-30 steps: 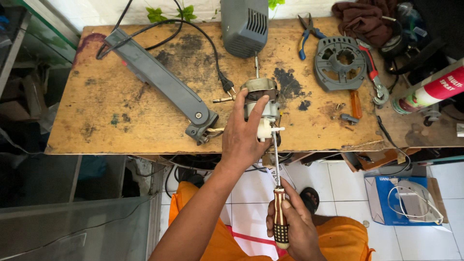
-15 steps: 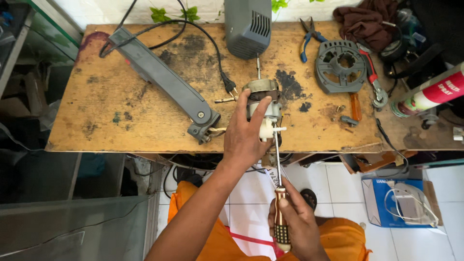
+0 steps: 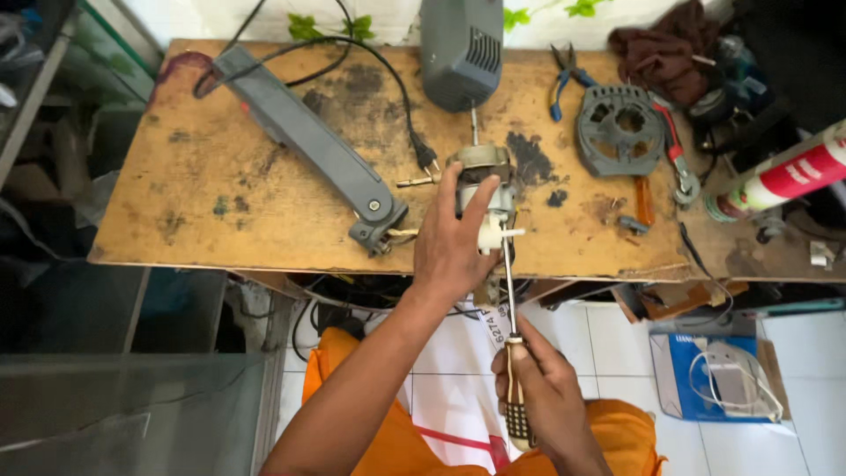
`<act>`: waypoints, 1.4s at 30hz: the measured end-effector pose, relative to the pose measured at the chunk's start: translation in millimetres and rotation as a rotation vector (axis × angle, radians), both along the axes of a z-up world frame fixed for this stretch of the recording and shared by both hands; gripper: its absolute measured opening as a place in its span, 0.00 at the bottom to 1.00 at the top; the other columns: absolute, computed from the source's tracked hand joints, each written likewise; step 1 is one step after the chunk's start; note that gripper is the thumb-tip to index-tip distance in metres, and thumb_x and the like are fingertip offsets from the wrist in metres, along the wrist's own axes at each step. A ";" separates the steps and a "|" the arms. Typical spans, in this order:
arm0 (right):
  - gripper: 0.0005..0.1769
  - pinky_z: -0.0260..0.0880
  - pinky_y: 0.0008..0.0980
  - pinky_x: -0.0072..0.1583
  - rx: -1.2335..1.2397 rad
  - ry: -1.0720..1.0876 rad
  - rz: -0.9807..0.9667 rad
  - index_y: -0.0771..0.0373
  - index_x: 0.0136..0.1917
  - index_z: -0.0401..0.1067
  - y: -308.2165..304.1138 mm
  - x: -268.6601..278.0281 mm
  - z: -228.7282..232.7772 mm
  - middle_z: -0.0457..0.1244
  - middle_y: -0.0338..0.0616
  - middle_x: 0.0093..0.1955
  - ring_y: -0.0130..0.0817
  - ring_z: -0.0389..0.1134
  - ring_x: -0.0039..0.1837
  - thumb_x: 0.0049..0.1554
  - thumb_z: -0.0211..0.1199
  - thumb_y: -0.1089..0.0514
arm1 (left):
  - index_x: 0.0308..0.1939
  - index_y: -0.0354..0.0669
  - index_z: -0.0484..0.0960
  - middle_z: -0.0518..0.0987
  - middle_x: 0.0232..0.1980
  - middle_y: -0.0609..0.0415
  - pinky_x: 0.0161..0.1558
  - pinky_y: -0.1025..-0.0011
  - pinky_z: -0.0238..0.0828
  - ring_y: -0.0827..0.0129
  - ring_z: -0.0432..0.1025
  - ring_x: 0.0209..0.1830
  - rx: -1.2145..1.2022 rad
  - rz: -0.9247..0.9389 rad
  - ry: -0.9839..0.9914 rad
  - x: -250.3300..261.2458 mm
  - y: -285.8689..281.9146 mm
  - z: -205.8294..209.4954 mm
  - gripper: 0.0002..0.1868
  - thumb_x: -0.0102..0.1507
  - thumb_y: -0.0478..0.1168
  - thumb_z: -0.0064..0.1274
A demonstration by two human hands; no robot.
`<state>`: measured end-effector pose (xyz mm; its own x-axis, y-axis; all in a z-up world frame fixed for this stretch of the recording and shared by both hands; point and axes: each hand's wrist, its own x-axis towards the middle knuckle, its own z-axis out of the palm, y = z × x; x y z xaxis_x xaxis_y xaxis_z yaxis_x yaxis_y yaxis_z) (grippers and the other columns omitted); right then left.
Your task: The person uses a screwdriver to loosen and remove screws from a small white plastic electrical component on a workbench. They rotate the component to access different sides and continue unscrewing until the casing is separated.
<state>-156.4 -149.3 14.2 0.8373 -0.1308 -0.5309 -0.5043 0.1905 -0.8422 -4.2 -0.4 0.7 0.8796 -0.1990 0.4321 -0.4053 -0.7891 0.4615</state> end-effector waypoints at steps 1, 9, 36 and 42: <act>0.34 0.65 0.39 0.33 0.001 -0.003 -0.003 0.56 0.81 0.64 -4.1 2.3 -4.6 0.65 0.56 0.38 0.42 0.61 0.33 0.62 0.53 0.61 | 0.76 0.57 0.61 0.51 0.83 0.35 0.57 0.42 0.73 0.28 0.63 0.74 0.001 -0.003 -0.003 2.2 -1.4 -3.5 0.53 0.54 0.43 0.79; 0.37 0.68 0.29 0.47 -0.660 0.071 0.378 0.36 0.83 0.58 -7.0 15.2 30.4 0.66 0.37 0.38 0.32 0.65 0.35 0.61 0.51 0.48 | 0.77 0.56 0.62 0.52 0.81 0.33 0.61 0.43 0.69 0.30 0.63 0.73 0.044 0.069 -0.025 3.8 -2.3 -0.4 0.57 0.48 0.46 0.80; 0.36 0.68 0.35 0.60 -0.318 -0.015 0.155 0.51 0.78 0.60 -8.4 13.0 52.4 0.69 0.49 0.61 0.36 0.69 0.60 0.57 0.58 0.56 | 0.30 0.45 0.78 0.65 0.19 0.58 0.20 0.73 0.53 0.75 0.58 0.18 -1.192 -0.037 1.095 -55.4 -51.2 -29.2 0.16 0.71 0.45 0.52; 0.47 0.60 0.30 0.23 0.404 -0.177 -0.015 0.61 0.81 0.57 -37.1 -49.2 -5.0 0.67 0.65 0.53 0.45 0.65 0.35 0.54 0.62 0.41 | 0.29 0.38 0.77 0.68 0.19 0.51 0.17 0.73 0.54 0.71 0.58 0.14 -1.216 -0.074 1.100 -54.2 -54.7 -27.7 0.18 0.71 0.45 0.52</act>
<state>-205.6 -186.4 9.2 0.9193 0.0449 -0.3909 -0.3540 0.5281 -0.7718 -58.4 -55.2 -27.1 0.8557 -0.2835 -0.4329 0.4997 0.2357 0.8335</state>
